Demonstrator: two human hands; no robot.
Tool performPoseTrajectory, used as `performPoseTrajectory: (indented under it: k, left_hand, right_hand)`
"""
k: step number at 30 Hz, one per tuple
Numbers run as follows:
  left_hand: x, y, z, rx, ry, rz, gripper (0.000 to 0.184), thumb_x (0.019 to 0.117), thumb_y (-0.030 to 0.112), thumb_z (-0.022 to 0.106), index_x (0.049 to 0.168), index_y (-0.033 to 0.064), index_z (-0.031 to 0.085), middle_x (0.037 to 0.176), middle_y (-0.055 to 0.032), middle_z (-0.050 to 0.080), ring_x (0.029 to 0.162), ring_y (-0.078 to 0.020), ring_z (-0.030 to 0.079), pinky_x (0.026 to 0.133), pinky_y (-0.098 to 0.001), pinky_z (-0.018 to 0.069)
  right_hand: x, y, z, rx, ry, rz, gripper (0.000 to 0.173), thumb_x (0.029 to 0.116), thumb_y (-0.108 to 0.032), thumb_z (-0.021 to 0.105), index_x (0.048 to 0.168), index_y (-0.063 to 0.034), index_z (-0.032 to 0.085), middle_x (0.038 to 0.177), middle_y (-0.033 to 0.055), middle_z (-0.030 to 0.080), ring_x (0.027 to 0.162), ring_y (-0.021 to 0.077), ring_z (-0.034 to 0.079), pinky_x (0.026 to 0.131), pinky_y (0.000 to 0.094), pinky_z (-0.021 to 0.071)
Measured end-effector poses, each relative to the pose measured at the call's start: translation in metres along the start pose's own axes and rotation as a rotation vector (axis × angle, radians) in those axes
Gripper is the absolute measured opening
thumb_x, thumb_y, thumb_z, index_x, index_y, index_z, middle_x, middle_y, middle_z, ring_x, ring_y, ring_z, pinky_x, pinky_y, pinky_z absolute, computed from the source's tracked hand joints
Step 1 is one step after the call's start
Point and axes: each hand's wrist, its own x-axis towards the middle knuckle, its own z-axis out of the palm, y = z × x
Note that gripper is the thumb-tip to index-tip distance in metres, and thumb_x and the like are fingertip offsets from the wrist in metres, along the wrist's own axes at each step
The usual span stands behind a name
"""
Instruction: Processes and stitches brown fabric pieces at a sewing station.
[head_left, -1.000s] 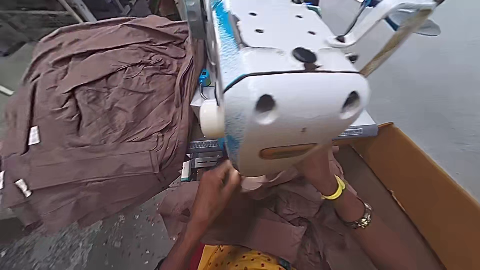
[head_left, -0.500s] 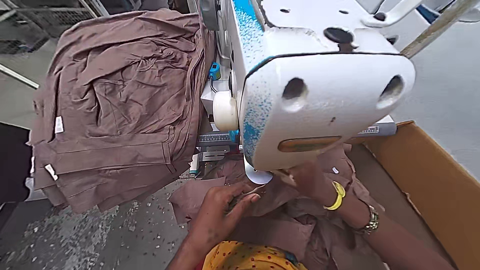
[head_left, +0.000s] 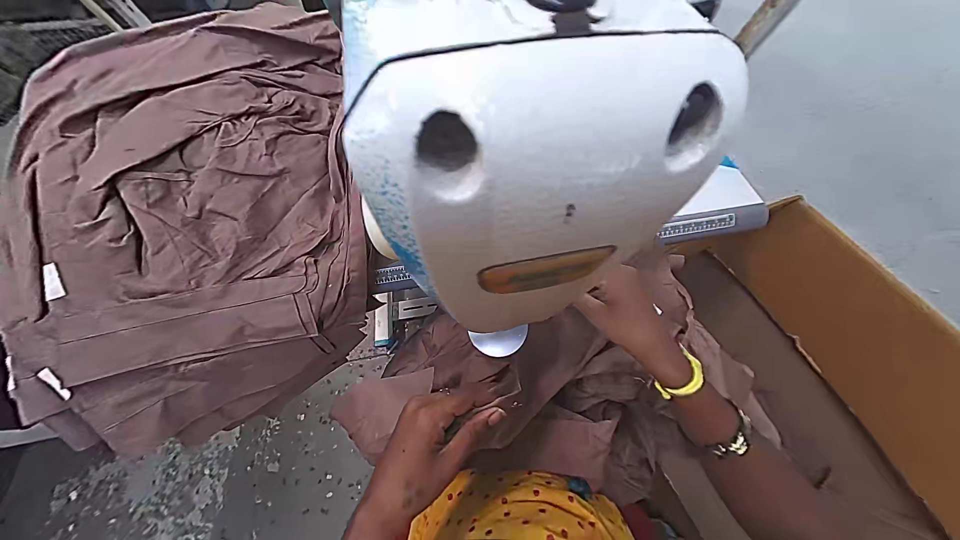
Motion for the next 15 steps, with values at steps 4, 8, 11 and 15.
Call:
performPoseTrajectory:
  k: [4,8,11,15]
  left_hand:
    - [-0.004,0.002,0.003,-0.002,-0.008,-0.008,0.035,0.1032,0.039,0.058,0.098,0.0097,0.076,0.072,0.0036,0.068,0.06,0.0053,0.055,0.058,-0.0121,0.046]
    - [-0.007,0.007,0.005,0.023,-0.022,-0.033,0.036,0.1026,0.038,0.059,0.1,0.0073,0.078,0.074,0.0002,0.071,0.063,0.0027,0.059,0.062,-0.0147,0.0495]
    - [-0.008,0.007,0.003,0.014,-0.022,-0.058,0.034,0.1021,0.036,0.061,0.102,0.0062,0.078,0.078,-0.0003,0.072,0.065,0.0034,0.06,0.064,-0.0145,0.0499]
    - [-0.003,0.007,0.005,0.029,-0.031,-0.068,0.036,0.1021,0.037,0.06,0.098,0.0064,0.077,0.075,0.0006,0.071,0.063,0.0036,0.058,0.061,-0.0142,0.0483]
  right_hand:
    - [0.015,0.025,0.016,-0.098,-0.382,0.215,0.021,0.0993,-0.018,0.062,0.105,-0.0037,0.075,0.097,0.0157,0.073,0.092,0.0291,0.068,0.085,0.0525,0.0512]
    - [0.016,0.05,0.041,-0.306,-0.586,0.315,0.03,0.1019,-0.026,0.057,0.117,-0.006,0.072,0.114,0.0234,0.07,0.112,0.0433,0.065,0.093,0.0637,0.0477]
    - [0.015,0.043,0.03,-0.196,-0.352,0.276,0.028,0.1007,-0.026,0.059,0.11,-0.0055,0.076,0.103,0.0194,0.074,0.101,0.0385,0.069,0.087,0.062,0.0502]
    - [0.032,0.045,0.002,-0.296,0.179,0.094,0.015,0.0976,-0.011,0.064,0.102,-0.001,0.075,0.091,0.0182,0.073,0.083,0.0364,0.071,0.073,0.0577,0.0551]
